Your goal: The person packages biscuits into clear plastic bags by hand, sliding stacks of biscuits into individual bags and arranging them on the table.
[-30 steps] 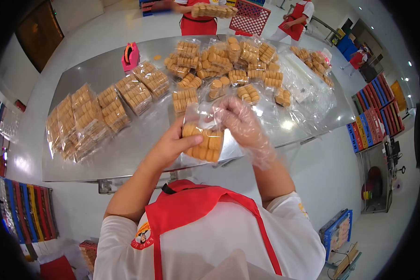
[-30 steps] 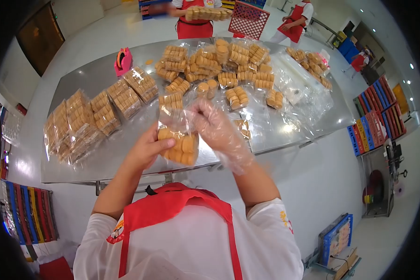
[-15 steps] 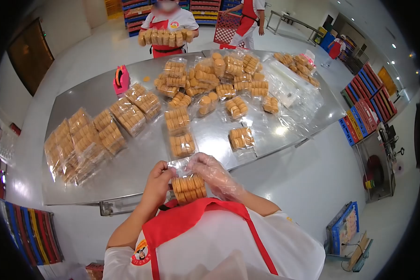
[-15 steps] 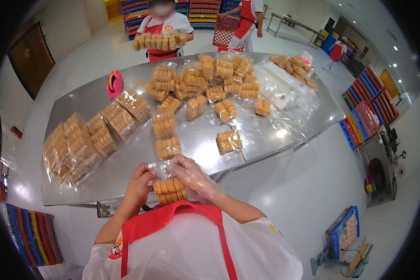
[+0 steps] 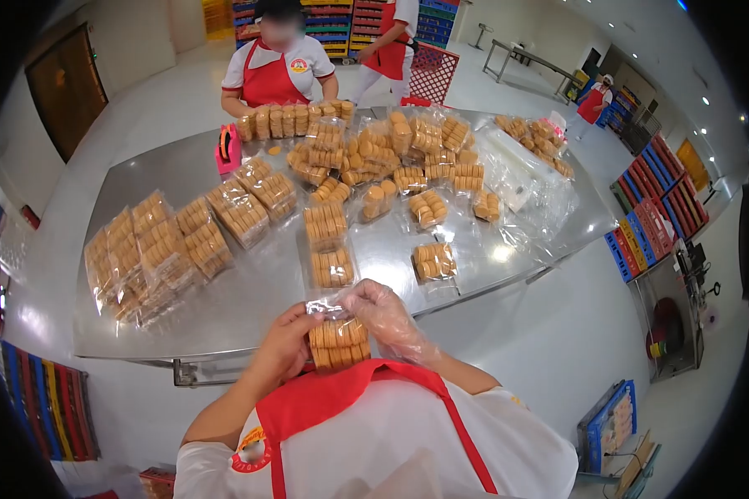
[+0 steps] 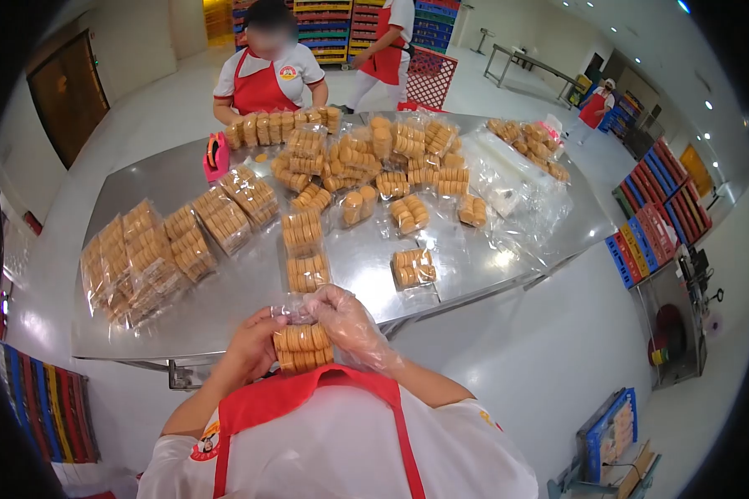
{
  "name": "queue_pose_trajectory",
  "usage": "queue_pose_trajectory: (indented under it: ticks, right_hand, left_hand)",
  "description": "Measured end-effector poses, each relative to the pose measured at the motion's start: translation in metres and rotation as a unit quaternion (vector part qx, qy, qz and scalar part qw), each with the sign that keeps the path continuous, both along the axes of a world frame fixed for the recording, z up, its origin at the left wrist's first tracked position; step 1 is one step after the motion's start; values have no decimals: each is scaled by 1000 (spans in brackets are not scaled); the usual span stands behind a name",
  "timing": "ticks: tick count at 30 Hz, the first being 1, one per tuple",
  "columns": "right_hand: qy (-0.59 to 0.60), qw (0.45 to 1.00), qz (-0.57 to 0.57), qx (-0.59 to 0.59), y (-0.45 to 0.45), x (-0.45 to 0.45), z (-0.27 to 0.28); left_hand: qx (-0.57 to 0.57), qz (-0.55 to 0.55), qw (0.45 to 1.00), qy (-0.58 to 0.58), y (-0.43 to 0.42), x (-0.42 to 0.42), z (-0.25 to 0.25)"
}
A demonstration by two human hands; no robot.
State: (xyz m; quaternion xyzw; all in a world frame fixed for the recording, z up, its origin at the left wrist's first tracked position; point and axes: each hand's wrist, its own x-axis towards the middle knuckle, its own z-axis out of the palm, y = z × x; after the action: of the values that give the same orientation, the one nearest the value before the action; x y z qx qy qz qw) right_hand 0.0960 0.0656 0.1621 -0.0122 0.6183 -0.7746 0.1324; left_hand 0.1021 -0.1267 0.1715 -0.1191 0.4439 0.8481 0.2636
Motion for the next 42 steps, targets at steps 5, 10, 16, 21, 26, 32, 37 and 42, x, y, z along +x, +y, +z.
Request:
queue_pose_trajectory:
  ticks: [5,10,16,21,26,32,37,42]
  right_hand:
    - [-145,986,54,-65,0,8,21]
    - [-93,991,89,-41,4,1,-4]
    - [-76,992,93,-36,0,3,-6]
    - [-47,994,97,-4,-3,0,-9]
    - [-101,986,111,-73,-4,7,-2]
    - [-95,975,139,-146,16,17,-1]
    - [-96,978,155,-101,27,28,2]
    - [-62,975,173,-121,37,41,-7]
  left_hand:
    - [28,28,999,-1,-3,5,-12]
    - [-49,13,998,42,-7,0,-26]
    - [-35,38,998,36,-3,9,-23]
    - [-8,63,997,38,-5,15,-15]
    - [20,86,996,11,-12,23,-15]
    - [11,56,998,29,-10,25,-17]
    - [38,-20,997,64,-12,24,-22]
    - [72,-129,976,159,-20,31,-23]
